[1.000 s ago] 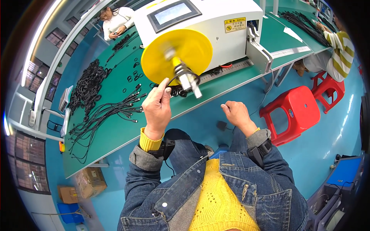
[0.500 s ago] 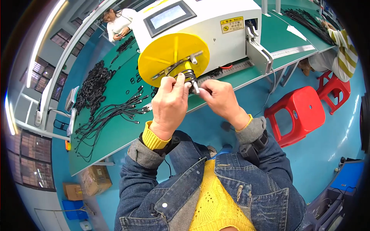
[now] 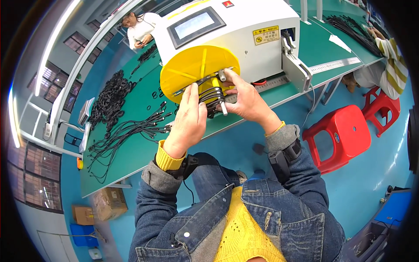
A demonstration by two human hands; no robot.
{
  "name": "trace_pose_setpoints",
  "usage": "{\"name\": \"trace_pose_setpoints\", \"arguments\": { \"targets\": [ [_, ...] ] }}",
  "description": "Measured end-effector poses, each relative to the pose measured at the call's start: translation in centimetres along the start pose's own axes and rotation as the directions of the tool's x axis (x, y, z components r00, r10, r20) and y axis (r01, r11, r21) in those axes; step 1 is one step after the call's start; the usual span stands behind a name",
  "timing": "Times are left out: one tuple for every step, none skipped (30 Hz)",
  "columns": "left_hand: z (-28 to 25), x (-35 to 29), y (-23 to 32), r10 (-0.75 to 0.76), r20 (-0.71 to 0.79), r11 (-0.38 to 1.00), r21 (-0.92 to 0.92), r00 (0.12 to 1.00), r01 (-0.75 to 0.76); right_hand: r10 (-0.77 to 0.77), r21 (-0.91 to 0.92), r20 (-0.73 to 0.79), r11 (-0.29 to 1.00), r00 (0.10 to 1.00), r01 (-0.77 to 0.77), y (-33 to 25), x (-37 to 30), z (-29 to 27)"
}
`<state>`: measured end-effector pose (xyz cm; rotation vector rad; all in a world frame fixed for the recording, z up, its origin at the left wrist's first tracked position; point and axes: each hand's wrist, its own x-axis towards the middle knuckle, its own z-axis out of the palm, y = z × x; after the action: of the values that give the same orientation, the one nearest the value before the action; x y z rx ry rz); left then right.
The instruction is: Wind electrical cables onto a spooling and tying machine at a production workstation.
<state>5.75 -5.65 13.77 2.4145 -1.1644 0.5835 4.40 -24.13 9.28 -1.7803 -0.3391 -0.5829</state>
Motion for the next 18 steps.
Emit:
{"name": "trace_pose_setpoints", "arguments": {
  "targets": [
    [-0.1, 0.0, 0.1, -0.015, -0.005, 0.999, -0.037, 1.0, 0.015, 0.0, -0.002, 0.003, 1.0, 1.0, 0.0, 0.0, 0.0, 0.0],
    [-0.2, 0.0, 0.2, -0.031, -0.009, 0.997, -0.074, 0.999, 0.03, -0.05, 0.018, 0.007, 0.999, 0.999, 0.05, 0.0, 0.1, 0.0],
    [-0.3, 0.1, 0.3, -0.033, -0.011, 0.997, -0.076, 0.999, 0.032, -0.099, 0.038, 0.01, 0.994, 0.995, 0.099, 0.1, 0.1, 0.1],
    [-0.5, 0.4, 0.4, -0.032, 0.006, 0.993, -0.116, 0.999, 0.033, -0.148, 0.058, 0.012, 0.987, 0.989, 0.147, 0.1, 0.1, 0.1],
    [-0.7, 0.7, 0.6, -0.031, 0.022, 0.987, -0.156, 0.999, 0.034, -0.148, 0.057, 0.017, 0.987, 0.989, 0.147, 0.0, -0.1, 0.4],
    [-0.9, 0.8, 0.7, -0.029, 0.038, 0.98, -0.195, 0.999, 0.036, -0.125, 0.005, -0.031, 0.992, 0.992, 0.125, -0.2, -0.8, 1.0],
    [-1.1, 0.9, 0.7, -0.029, 0.035, 0.98, -0.197, 0.999, 0.035, -0.105, -0.046, -0.082, 0.994, 0.991, 0.102, -0.4, -1.4, 1.6],
    [-1.2, 1.0, 0.7, -0.031, 0.082, 0.979, -0.199, 0.996, 0.047, -0.088, -0.095, -0.135, 0.993, 0.987, 0.075, -0.6, -1.8, 2.1],
    [-1.4, 1.0, 0.8, -0.034, 0.13, 0.978, -0.2, 0.991, 0.06, -0.089, -0.098, -0.134, 0.992, 0.987, 0.076, -0.8, -2.1, 2.6],
    [-1.6, 1.0, 0.8, -0.035, 0.176, 0.977, -0.2, 0.984, 0.071, -0.134, -0.131, -0.204, 0.985, 0.97, 0.109, -1.0, -2.5, 3.3],
    [-1.6, 0.9, 1.0, -0.035, 0.175, 0.977, -0.201, 0.984, 0.07, -0.18, -0.166, -0.27, 0.976, 0.946, 0.138, -1.2, -2.8, 3.9],
    [-1.6, 0.9, 1.3, -0.022, 0.139, 0.976, -0.211, 0.99, 0.051, -0.225, -0.201, -0.333, 0.966, 0.916, 0.164, -1.3, -2.8, 4.2],
    [-1.5, 0.8, 1.6, -0.01, 0.104, 0.975, -0.22, 0.995, 0.033, -0.225, -0.201, -0.331, 0.966, 0.916, 0.164, -1.3, -2.6, 4.3],
    [-1.4, 0.7, 1.7, 0.0, 0.069, 0.973, -0.229, 0.998, 0.015, -0.231, -0.228, -0.319, 0.96, 0.919, 0.163, -1.3, -2.2, 4.3],
    [-1.4, 0.7, 1.7, -0.002, 0.067, 0.973, -0.23, 0.998, 0.017, -0.24, -0.254, -0.305, 0.953, 0.922, 0.164, -1.5, -1.8, 4.2],
    [-1.3, 0.8, 1.6, -0.011, 0.088, 0.98, -0.199, 0.996, 0.028, -0.248, -0.28, -0.291, 0.946, 0.924, 0.165, -1.7, -1.6, 4.2],
    [-1.3, 0.7, 1.5, -0.021, 0.109, 0.985, -0.169, 0.994, 0.039, -0.246, -0.28, -0.288, 0.946, 0.925, 0.165, -1.8, -1.7, 4.3],
    [-1.3, 0.6, 1.5, -0.031, 0.132, 0.989, -0.139, 0.991, 0.05, -0.223, -0.27, -0.285, 0.952, 0.932, 0.145, -2.0, -1.9, 4.3]
  ]
}}
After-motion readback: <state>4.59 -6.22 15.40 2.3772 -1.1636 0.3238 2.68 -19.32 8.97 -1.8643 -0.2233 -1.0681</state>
